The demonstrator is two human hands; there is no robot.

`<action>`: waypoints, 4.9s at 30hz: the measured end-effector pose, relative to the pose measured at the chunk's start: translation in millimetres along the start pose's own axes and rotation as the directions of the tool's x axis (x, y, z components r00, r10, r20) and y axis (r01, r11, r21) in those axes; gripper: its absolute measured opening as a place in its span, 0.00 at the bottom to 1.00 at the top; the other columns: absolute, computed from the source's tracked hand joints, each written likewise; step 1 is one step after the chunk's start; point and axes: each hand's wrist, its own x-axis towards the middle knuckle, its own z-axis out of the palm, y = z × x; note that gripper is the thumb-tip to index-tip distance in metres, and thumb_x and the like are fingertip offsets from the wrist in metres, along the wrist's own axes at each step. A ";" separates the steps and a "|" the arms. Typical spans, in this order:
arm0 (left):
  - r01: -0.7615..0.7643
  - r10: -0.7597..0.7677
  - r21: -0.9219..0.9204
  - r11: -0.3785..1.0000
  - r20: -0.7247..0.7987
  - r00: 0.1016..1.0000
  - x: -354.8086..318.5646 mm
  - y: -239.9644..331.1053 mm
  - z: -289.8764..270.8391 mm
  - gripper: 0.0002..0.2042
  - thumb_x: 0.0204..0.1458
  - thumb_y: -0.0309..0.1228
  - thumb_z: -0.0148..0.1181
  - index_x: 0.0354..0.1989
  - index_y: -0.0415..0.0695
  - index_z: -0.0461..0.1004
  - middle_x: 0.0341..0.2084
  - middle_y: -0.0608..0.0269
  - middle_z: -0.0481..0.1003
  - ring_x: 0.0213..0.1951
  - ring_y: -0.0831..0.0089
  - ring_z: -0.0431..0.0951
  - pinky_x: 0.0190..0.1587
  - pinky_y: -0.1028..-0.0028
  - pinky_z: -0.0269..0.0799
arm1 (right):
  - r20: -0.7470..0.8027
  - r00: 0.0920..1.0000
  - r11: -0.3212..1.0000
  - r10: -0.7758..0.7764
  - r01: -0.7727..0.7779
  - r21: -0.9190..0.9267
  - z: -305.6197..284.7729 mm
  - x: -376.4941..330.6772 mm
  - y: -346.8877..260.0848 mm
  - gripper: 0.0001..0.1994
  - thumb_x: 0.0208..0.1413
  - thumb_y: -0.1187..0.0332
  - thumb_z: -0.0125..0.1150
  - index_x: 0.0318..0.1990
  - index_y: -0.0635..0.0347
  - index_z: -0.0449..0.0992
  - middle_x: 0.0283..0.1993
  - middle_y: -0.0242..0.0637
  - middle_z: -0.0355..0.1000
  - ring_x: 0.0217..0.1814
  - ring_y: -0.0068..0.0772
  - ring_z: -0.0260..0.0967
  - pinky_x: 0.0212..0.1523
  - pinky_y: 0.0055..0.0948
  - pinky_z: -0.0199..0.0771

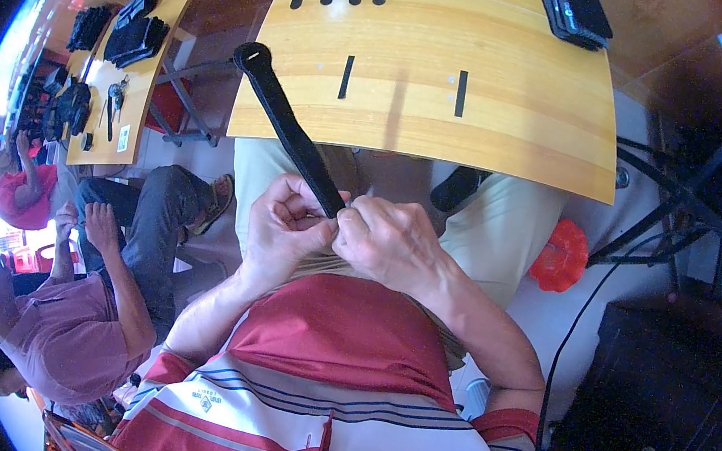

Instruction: Inspecting and assembling black rubber or plastic straps at a manufacturing workbench.

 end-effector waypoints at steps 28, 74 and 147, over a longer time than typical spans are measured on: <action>0.072 -0.066 -0.052 0.996 0.098 0.993 6.7 -4.5 -18.4 0.15 0.50 0.12 0.58 0.45 0.36 0.65 0.44 0.55 0.76 0.46 0.74 0.78 0.50 0.76 0.76 | -0.147 0.989 0.985 0.023 0.003 0.172 15.6 -6.9 5.8 0.10 0.41 0.81 0.66 0.33 0.64 0.74 0.33 0.39 0.71 0.27 0.36 0.75 0.23 0.31 0.75; 0.049 -0.066 0.162 0.986 0.101 0.993 -4.0 -2.8 -16.8 0.11 0.52 0.15 0.58 0.43 0.33 0.69 0.36 0.60 0.78 0.40 0.79 0.77 0.45 0.78 0.75 | -0.064 0.994 0.996 -0.093 0.091 -0.024 12.3 -4.7 -2.7 0.10 0.34 0.80 0.64 0.27 0.62 0.70 0.26 0.38 0.67 0.22 0.36 0.70 0.20 0.32 0.73; 0.112 -0.123 0.051 0.992 0.413 0.902 -26.9 29.1 -40.3 0.04 0.62 0.23 0.54 0.42 0.36 0.72 0.36 0.60 0.78 0.33 0.80 0.78 0.38 0.79 0.77 | -0.303 0.894 0.902 0.329 -0.204 0.380 -41.5 20.2 11.5 0.04 0.50 0.79 0.58 0.33 0.64 0.78 0.32 0.41 0.75 0.31 0.33 0.74 0.35 0.28 0.75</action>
